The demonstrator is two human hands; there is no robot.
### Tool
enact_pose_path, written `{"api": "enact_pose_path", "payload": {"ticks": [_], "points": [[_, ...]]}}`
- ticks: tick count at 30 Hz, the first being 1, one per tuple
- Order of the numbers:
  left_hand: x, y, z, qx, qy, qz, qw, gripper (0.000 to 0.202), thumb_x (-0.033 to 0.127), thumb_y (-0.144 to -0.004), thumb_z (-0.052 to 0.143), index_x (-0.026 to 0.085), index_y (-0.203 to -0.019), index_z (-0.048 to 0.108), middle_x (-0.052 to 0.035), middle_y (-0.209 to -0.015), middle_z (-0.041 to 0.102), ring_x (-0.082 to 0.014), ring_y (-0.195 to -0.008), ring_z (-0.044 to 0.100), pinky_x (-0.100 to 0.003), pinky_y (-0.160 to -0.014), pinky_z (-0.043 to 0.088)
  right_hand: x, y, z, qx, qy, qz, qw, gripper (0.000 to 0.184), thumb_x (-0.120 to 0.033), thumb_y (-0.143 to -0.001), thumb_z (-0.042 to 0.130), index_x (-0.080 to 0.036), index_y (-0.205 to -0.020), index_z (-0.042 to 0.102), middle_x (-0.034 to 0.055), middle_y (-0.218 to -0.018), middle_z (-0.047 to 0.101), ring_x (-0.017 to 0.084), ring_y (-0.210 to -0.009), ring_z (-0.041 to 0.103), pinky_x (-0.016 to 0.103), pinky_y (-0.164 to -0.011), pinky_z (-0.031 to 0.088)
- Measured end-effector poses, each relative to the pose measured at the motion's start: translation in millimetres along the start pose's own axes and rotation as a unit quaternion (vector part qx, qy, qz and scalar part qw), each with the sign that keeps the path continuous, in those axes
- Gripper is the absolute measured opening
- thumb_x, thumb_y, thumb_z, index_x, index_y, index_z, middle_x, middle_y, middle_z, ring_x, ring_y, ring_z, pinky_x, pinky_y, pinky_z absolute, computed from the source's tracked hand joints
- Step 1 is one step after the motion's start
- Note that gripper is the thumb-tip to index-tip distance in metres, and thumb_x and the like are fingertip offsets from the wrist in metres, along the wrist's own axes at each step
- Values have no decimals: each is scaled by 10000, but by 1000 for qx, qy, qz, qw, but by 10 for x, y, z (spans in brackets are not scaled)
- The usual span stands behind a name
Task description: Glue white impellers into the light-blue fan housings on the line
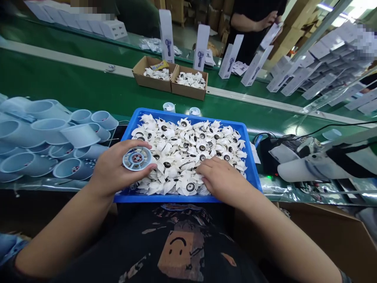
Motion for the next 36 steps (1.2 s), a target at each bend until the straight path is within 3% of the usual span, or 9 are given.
{"api": "enact_pose_path", "payload": {"ticks": [6, 10, 13, 18, 21, 26, 30, 32, 36], "points": [[-109, 32, -8, 72, 108, -76, 989, 451, 399, -703, 845, 246, -1073, 639, -31, -1053, 698, -248, -956, 664, -366, -873, 520, -52, 14, 54, 2, -4, 53, 999, 252, -139, -957, 541, -181, -1196, 609, 78, -1150, 592, 277, -1092, 517, 504, -999, 439], [-140, 52, -19, 135, 394, -115, 902, 516, 339, -738, 823, 278, -1184, 572, -34, -1080, 667, -229, -984, 643, -338, -810, 536, -47, 77, 73, 110, -212, 79, 968, 225, -115, -950, 530, -180, -1154, 600, 98, -1155, 571, 276, -1129, 505, 528, -1028, 411], [44, 75, -54, 42, 461, -83, 882, 539, 318, -796, 746, 274, -1287, 529, -78, -1201, 623, -249, -1042, 616, -342, -798, 544, -66, 118, 108, 176, -500, 63, 846, 232, -332, -1006, 523, -259, -1226, 520, 61, -1130, 570, 197, -1029, 584, 436, -961, 504], [427, 137, -46, -175, 357, -41, 917, 622, 305, -804, 697, 308, -1384, 472, -92, -1279, 596, -314, -1122, 614, -432, -906, 531, -223, 115, 210, 94, -842, 27, 530, 388, -364, -871, 759, -251, -1168, 538, 21, -1030, 650, 158, -967, 679, 342, -952, 549], [525, 101, 10, -179, 272, -28, 945, 724, 385, -752, 799, 341, -1393, 465, -72, -1293, 603, -313, -1139, 615, -441, -942, 522, -261, 128, 216, 85, -868, 29, 488, 375, -316, -847, 791, -224, -1140, 576, 30, -1004, 670, 151, -923, 688, 321, -928, 559], [663, -7, 72, -175, 138, 43, 974, 635, 405, -749, 826, 266, -1300, 542, -72, -1266, 634, -287, -1177, 592, -431, -1003, 485, -243, 138, 145, 107, -829, 33, 548, 311, -348, -829, 805, -231, -1037, 605, -13, -929, 629, 94, -798, 631, 223, -766, 541], [765, -32, 109, -150, 87, 105, 979, 589, 330, -783, 799, 215, -1293, 527, -84, -1233, 667, -279, -1149, 612, -436, -988, 479, -308, 89, -13, 223, -535, 8, 815, 228, -224, -843, 771, -227, -1038, 653, 15, -970, 609, 134, -890, 580, 271, -805, 481], [813, -18, 137, -127, 59, 130, 982, 521, 264, -792, 775, 201, -1253, 540, -89, -1208, 683, -286, -1117, 632, -453, -964, 481, -376, 56, -80, 262, -344, -13, 902, 171, -163, -857, 735, -200, -1014, 677, 34, -969, 588, 161, -920, 559, 315, -832, 456], [875, -29, 118, -98, 55, 185, 976, 520, 299, -817, 761, 199, -1269, 523, -100, -1172, 694, -278, -1066, 649, -441, -926, 495, -379, 50, -127, 279, -289, -29, 916, 133, -176, -871, 723, -207, -995, 687, 30, -962, 521, 153, -886, 544, 296, -780, 469]]}}
Point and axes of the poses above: each hand's wrist, its own y-axis away from the middle knuckle, its own z-axis out of the palm, x = y × z, the point moved 2 cm from there along -y, towards the middle knuckle
